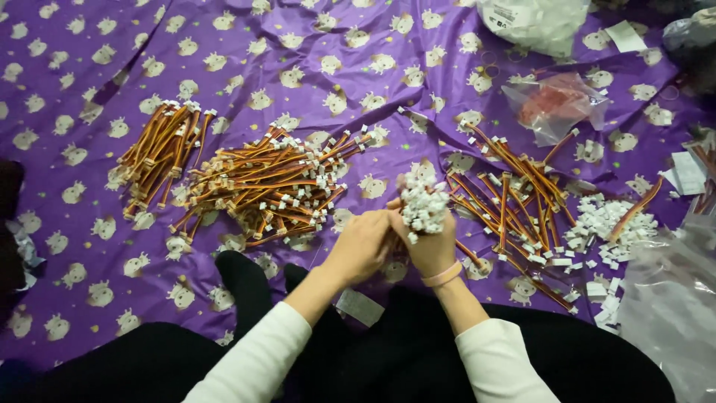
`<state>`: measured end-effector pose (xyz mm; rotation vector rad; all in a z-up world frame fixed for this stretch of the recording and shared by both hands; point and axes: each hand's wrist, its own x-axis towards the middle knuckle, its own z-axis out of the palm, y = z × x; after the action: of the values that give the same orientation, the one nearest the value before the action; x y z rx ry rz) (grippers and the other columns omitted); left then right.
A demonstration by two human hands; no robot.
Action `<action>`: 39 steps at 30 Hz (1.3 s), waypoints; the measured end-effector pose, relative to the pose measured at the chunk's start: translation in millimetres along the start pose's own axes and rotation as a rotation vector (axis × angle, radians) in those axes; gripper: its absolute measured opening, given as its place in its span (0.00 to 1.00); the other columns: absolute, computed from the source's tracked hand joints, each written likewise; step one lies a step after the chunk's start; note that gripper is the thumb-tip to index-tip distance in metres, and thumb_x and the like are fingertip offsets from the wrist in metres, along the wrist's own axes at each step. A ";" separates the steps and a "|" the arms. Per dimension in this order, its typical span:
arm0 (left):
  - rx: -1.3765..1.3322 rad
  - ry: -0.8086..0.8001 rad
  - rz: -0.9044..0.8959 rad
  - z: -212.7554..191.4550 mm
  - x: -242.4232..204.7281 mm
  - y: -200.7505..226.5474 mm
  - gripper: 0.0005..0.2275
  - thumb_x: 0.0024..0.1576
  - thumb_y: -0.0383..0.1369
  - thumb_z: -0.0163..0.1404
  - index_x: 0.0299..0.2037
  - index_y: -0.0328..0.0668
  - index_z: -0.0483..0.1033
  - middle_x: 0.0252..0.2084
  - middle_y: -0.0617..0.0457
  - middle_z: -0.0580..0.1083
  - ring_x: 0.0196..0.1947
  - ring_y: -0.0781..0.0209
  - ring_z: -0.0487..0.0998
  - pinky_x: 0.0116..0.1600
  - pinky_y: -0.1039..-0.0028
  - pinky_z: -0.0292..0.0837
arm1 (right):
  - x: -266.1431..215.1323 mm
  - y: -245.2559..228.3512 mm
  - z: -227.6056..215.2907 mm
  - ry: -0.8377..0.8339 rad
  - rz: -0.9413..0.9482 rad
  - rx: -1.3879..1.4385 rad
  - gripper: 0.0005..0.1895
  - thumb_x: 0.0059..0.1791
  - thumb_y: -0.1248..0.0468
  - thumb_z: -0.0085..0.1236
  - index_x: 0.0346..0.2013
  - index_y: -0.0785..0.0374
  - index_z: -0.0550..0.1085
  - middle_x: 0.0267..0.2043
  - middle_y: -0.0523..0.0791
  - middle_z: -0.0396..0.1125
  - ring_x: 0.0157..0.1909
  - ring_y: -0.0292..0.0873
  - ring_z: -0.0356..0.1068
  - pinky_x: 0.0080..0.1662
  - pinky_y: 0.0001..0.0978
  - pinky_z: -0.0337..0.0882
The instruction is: The person is sorting and bagging bundles of electronic wire harnesses while sitting on the floor.
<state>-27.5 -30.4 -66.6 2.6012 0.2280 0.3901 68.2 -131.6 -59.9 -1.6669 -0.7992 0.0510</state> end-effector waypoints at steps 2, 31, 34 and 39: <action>0.090 -0.075 0.069 -12.9 2.6 -7.3 0.07 0.50 0.35 0.46 0.35 0.44 0.69 0.48 0.51 0.71 0.48 0.52 0.72 0.42 0.66 0.67 | -18.2 44.9 11.1 0.039 0.024 0.050 0.21 0.33 0.70 0.69 0.36 0.72 0.70 0.36 0.57 0.69 0.43 0.54 0.70 0.46 0.44 0.68; -0.146 0.128 -0.554 -159.3 3.4 -147.1 0.18 0.37 0.34 0.65 0.36 0.41 0.75 0.31 0.49 0.73 0.36 0.52 0.73 0.43 0.65 0.67 | 0.3 10.5 1.1 0.009 0.387 0.294 0.08 0.39 0.66 0.66 0.25 0.66 0.74 0.23 0.48 0.70 0.27 0.41 0.71 0.32 0.32 0.74; -0.270 0.319 -0.458 -202.0 19.3 -100.4 0.11 0.42 0.27 0.61 0.28 0.45 0.70 0.23 0.58 0.66 0.26 0.67 0.67 0.39 0.80 0.63 | 7.0 0.2 2.2 0.009 0.388 0.345 0.07 0.40 0.67 0.65 0.26 0.67 0.74 0.21 0.47 0.69 0.27 0.39 0.71 0.31 0.30 0.74; -0.213 0.434 -0.365 -216.5 31.1 -66.1 0.07 0.53 0.17 0.53 0.39 0.33 0.71 0.34 0.49 0.72 0.26 0.63 0.74 0.33 0.79 0.78 | 6.2 -3.5 -4.9 -0.054 0.250 0.340 0.06 0.42 0.71 0.59 0.31 0.69 0.72 0.27 0.44 0.69 0.27 0.39 0.72 0.32 0.24 0.73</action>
<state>-72.1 131.3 88.7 2.1794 0.7517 0.7908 73.4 -132.4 -53.1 -1.4357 -0.5801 0.3873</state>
